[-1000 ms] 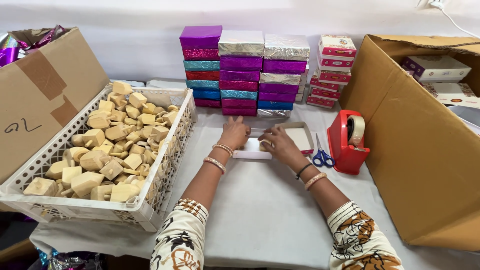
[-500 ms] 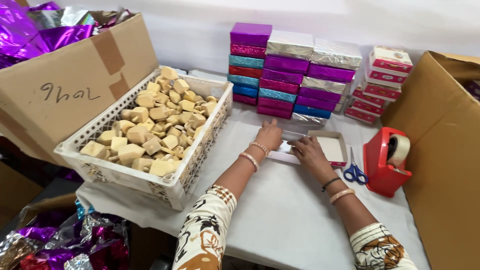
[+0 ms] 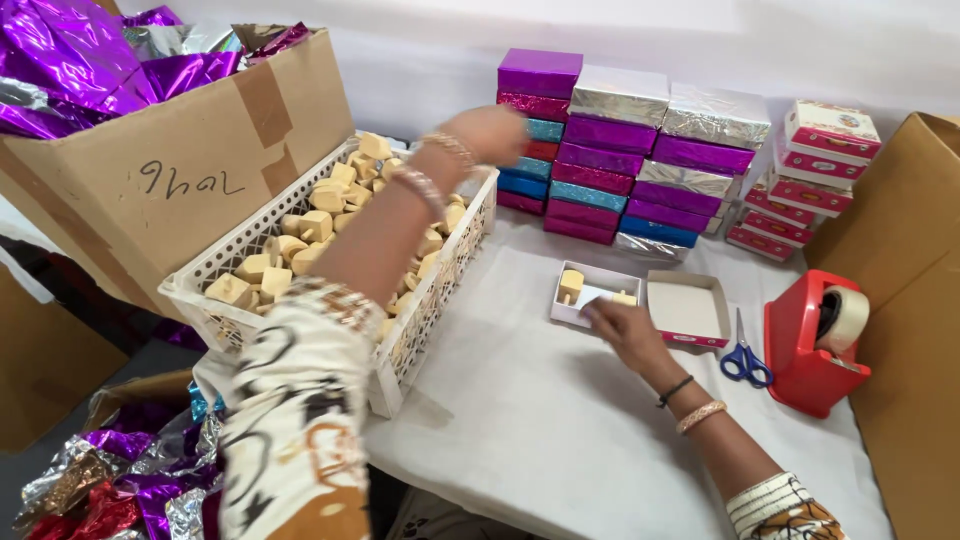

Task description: The person places wooden objects into a small box, closes it, and then wraps the box in shiny blue foil paper. They use tape to secure the wrapping and place the finished gift on a stack of other wrapped boxes.

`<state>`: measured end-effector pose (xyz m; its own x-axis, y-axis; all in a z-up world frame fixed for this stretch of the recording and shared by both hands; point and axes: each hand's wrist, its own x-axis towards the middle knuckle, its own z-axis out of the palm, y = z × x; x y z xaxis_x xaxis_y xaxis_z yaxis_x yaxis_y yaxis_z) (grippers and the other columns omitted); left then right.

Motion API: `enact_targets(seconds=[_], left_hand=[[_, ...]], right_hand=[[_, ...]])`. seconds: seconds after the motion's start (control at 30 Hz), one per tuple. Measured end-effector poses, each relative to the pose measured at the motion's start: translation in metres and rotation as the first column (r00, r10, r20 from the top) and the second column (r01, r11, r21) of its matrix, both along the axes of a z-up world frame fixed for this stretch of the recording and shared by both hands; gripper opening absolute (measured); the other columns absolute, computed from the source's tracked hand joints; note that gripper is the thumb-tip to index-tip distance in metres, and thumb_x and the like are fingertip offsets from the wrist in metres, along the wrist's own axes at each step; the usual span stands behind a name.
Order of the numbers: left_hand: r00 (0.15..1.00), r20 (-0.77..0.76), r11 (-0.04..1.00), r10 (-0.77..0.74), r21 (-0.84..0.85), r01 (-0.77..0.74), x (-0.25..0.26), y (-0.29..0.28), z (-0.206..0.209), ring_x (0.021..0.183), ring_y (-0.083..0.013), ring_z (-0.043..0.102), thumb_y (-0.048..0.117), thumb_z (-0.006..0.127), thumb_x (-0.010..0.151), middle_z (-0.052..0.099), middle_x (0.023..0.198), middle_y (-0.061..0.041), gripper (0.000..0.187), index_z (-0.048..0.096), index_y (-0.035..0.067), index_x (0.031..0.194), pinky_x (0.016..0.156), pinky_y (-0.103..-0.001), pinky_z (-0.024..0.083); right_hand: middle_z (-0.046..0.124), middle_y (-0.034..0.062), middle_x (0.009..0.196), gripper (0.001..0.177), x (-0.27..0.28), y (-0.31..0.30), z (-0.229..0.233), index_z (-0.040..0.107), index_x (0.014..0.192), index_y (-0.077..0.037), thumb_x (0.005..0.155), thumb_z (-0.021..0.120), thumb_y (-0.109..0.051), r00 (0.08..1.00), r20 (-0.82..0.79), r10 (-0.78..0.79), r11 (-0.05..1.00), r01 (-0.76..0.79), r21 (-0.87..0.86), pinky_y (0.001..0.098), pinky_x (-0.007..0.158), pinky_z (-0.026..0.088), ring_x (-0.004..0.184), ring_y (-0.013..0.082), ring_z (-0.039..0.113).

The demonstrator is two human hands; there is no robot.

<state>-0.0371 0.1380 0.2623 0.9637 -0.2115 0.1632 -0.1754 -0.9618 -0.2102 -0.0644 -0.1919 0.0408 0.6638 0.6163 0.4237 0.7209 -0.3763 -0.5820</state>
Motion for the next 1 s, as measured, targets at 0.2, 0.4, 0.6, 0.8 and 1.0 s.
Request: enact_targets(seconds=[0.2,0.4,0.6,0.8,1.0], left_hand=[[0.834,-0.419,0.908,0.36,-0.049,-0.416,-0.117,0.077,-0.052,0.123,-0.0334,0.06,0.023,0.078,0.08,0.063,0.133,-0.016,0.045,0.07,0.009,0.122,0.104,-0.05,0.05],[0.655,-0.734,0.877,0.178,-0.184,-0.444,-0.143,0.122,-0.15,0.137,-0.0333,0.053,0.056,0.089,0.07,0.06,0.135,-0.014,0.086,0.056,0.015,0.138,0.113,-0.046,0.044],[0.81,-0.563,0.927,0.165,-0.191,-0.323,-0.132,0.147,-0.167,0.105,-0.0324,0.073,0.032,0.08,0.068,0.075,0.11,-0.014,0.062,0.063,0.015,0.125,0.089,-0.043,0.059],[0.979,0.02,0.978,0.205,-0.031,-0.204,-0.094,0.208,-0.21,0.097,-0.0325,0.073,0.013,0.067,0.086,0.076,0.1,-0.013,0.015,0.075,0.013,0.099,0.082,-0.046,0.058],[0.838,-0.536,0.935,-0.103,-0.341,-0.103,-0.114,0.128,-0.158,0.09,-0.0224,0.074,0.03,0.075,0.079,0.077,0.098,-0.005,0.036,0.08,0.014,0.111,0.081,-0.036,0.058]], right_hand=[[0.073,0.0106,0.078,0.026,-0.036,0.016,0.005,0.073,0.1,-0.005,0.096,0.065,-0.029,0.937,-0.221,0.27,0.888,-0.331,-0.319,0.0356,0.065,0.052,0.065,0.0194,0.062],[0.073,0.0085,0.082,0.027,-0.026,0.017,-0.005,0.071,0.096,-0.002,0.095,0.068,-0.029,0.9,-0.222,0.375,0.87,-0.424,-0.252,0.0347,0.067,0.052,0.069,0.0164,0.062],[0.07,0.007,0.076,0.027,-0.027,0.018,-0.003,0.072,0.095,-0.002,0.095,0.069,-0.029,0.908,-0.3,0.293,0.881,-0.378,-0.285,0.0342,0.065,0.05,0.067,0.0141,0.057],[0.07,0.0069,0.076,0.025,-0.026,0.018,-0.004,0.072,0.097,-0.003,0.094,0.069,-0.028,0.907,-0.334,0.258,0.891,-0.357,-0.281,0.0347,0.064,0.049,0.068,0.0136,0.055],[0.068,0.0068,0.077,0.026,-0.027,0.017,-0.001,0.072,0.096,-0.003,0.095,0.068,-0.028,0.905,-0.331,0.268,0.888,-0.365,-0.281,0.0344,0.064,0.048,0.068,0.0139,0.053]])
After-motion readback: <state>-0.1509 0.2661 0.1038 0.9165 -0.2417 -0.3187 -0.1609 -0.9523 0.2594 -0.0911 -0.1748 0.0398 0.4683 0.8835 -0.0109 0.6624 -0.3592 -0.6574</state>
